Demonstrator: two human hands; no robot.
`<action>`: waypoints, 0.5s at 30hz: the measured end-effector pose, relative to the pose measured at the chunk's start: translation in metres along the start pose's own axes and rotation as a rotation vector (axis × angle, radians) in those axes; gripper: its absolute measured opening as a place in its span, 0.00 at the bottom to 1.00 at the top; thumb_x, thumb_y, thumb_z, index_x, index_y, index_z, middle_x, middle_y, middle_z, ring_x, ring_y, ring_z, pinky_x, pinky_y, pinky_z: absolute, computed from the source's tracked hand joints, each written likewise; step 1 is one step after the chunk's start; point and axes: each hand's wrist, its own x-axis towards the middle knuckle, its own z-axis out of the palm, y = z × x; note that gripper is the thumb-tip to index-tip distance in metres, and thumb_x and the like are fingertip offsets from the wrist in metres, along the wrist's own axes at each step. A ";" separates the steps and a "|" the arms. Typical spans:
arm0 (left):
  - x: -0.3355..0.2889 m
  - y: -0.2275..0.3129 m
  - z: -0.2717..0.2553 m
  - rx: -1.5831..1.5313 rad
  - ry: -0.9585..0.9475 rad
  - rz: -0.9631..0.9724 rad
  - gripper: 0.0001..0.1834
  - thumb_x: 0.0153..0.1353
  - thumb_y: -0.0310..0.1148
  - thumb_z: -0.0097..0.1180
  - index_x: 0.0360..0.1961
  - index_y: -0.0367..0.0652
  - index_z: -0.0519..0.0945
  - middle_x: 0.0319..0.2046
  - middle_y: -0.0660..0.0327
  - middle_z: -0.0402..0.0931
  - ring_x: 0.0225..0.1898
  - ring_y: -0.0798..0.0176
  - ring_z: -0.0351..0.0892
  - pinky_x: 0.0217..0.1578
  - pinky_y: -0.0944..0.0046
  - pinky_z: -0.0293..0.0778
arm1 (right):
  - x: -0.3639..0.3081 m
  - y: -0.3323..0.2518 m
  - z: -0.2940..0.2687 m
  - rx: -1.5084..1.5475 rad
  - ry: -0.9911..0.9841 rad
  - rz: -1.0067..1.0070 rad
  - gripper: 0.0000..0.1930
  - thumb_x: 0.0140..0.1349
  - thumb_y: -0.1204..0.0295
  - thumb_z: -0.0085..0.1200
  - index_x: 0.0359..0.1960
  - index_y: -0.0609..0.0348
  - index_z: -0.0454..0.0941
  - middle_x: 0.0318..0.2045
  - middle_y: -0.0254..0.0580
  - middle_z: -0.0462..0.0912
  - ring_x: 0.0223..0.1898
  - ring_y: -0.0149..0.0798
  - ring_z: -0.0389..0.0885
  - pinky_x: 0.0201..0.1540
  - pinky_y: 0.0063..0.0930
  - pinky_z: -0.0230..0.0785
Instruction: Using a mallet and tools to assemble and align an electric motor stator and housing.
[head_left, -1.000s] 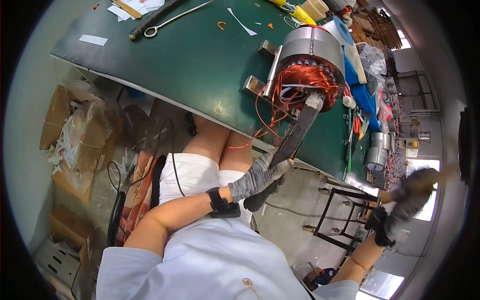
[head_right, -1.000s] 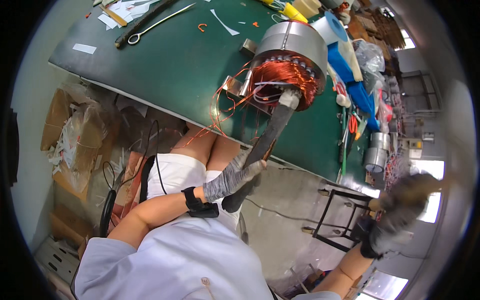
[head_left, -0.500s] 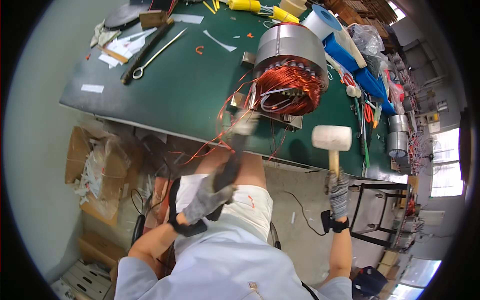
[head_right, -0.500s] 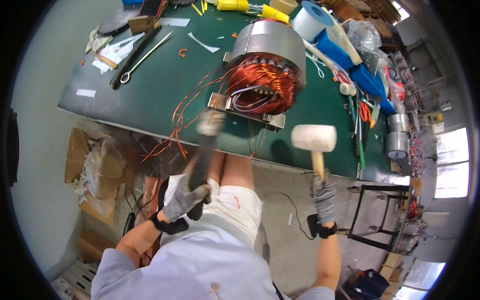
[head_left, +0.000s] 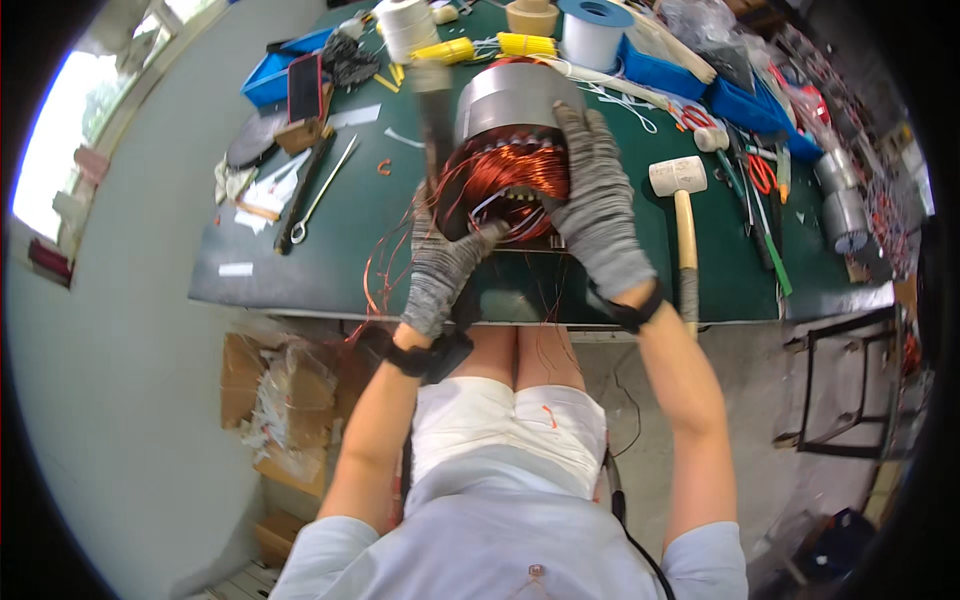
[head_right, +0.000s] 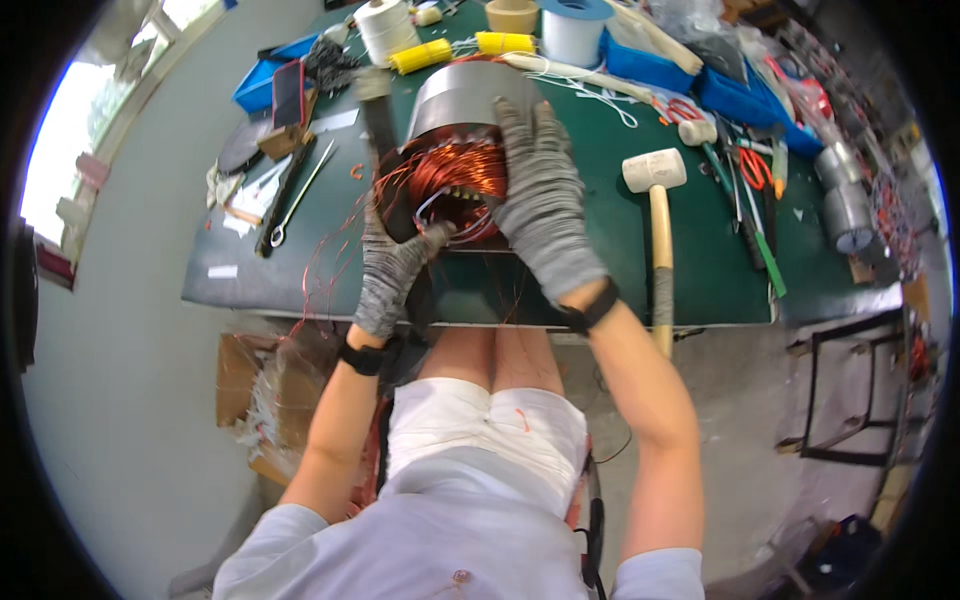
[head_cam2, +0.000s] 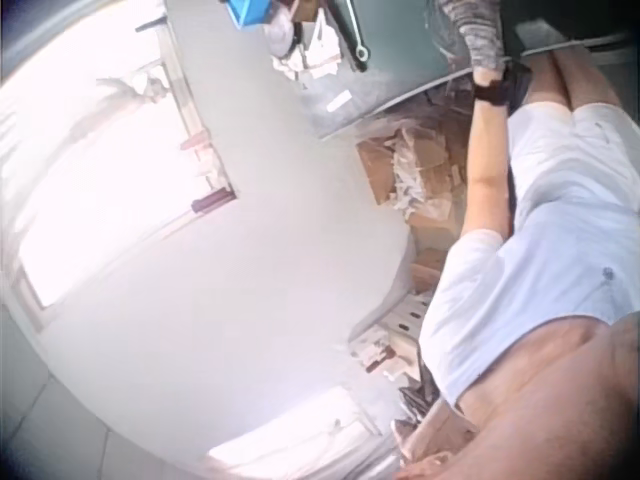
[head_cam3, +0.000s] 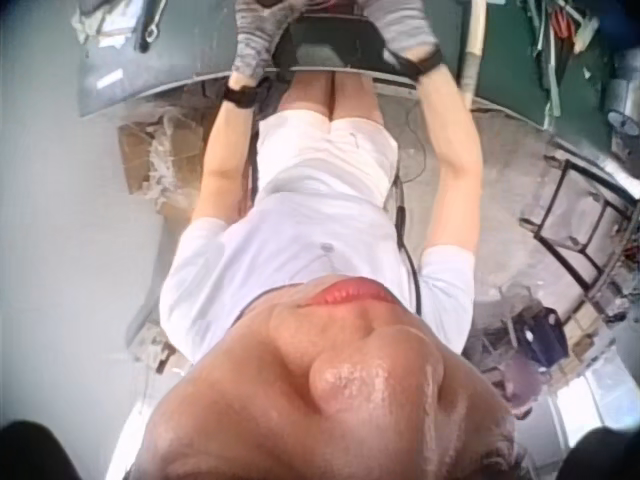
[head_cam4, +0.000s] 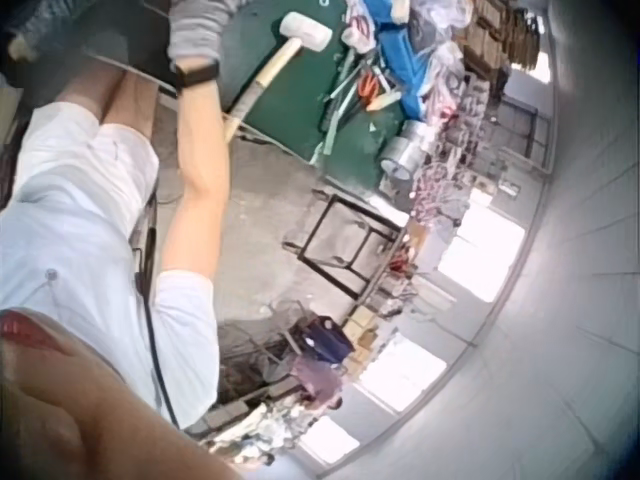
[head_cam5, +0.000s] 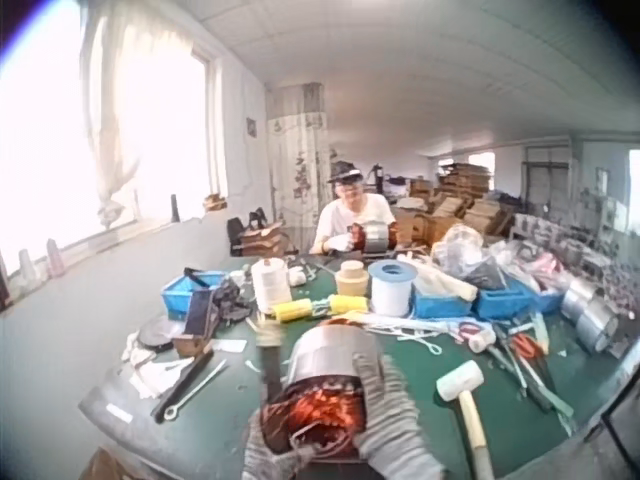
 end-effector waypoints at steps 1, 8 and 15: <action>0.009 -0.010 0.007 -0.014 0.164 0.035 0.43 0.42 0.32 0.68 0.58 0.37 0.57 0.45 0.55 0.69 0.41 0.63 0.70 0.41 0.66 0.69 | 0.001 -0.004 0.002 -0.019 -0.039 0.081 0.46 0.38 0.68 0.63 0.63 0.47 0.52 0.59 0.56 0.58 0.60 0.55 0.57 0.61 0.39 0.53; 0.023 0.019 -0.006 0.576 0.230 0.328 0.42 0.42 0.34 0.63 0.59 0.37 0.56 0.45 0.45 0.71 0.45 0.46 0.73 0.46 0.58 0.69 | -0.016 0.008 0.038 0.193 0.229 0.113 0.40 0.42 0.70 0.60 0.61 0.51 0.54 0.58 0.55 0.58 0.59 0.53 0.59 0.60 0.38 0.56; 0.034 0.093 0.008 0.937 -0.041 0.622 0.38 0.41 0.36 0.64 0.55 0.42 0.64 0.46 0.46 0.70 0.45 0.44 0.72 0.46 0.58 0.69 | -0.066 0.027 0.073 0.920 0.199 0.524 0.37 0.51 0.61 0.56 0.61 0.57 0.52 0.47 0.59 0.71 0.54 0.56 0.65 0.55 0.40 0.59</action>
